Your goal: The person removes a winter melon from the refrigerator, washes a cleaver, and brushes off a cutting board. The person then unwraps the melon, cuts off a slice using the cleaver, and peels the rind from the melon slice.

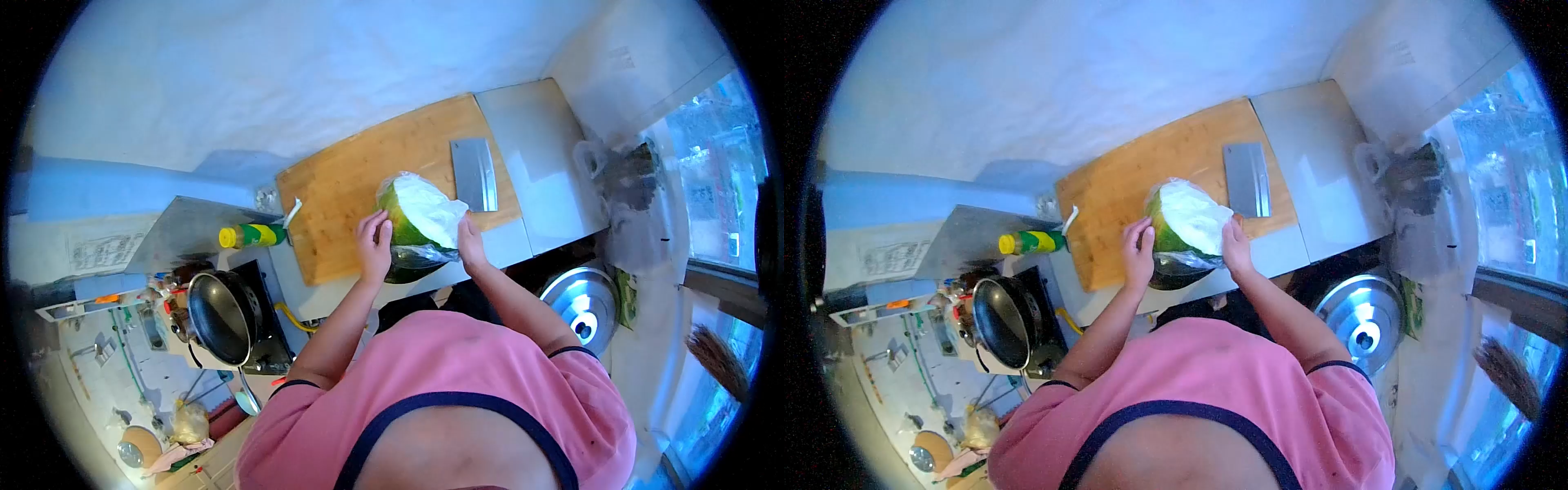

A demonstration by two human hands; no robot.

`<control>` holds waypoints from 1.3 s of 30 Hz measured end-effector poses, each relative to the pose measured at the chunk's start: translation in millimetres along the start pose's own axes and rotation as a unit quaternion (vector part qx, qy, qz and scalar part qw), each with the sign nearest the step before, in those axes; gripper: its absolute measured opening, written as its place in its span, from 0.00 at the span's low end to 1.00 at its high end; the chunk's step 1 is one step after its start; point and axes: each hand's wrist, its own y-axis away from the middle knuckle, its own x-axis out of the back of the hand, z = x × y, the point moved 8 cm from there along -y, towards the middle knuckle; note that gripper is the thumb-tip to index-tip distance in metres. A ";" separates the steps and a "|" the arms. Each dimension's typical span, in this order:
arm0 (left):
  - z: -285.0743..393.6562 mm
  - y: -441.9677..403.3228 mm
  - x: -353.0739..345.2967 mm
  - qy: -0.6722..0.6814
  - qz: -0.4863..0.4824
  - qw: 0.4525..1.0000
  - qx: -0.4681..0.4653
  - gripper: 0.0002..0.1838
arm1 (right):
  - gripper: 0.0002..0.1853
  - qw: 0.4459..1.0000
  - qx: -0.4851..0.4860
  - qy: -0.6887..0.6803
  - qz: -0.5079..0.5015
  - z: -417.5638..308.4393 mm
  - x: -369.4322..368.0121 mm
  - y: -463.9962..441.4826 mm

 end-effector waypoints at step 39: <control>28.3 -1.3 -5.9 -0.241 -0.111 0.963 -0.040 0.58 | 0.15 0.984 -0.066 -0.053 0.154 -48.7 38.0 -140.7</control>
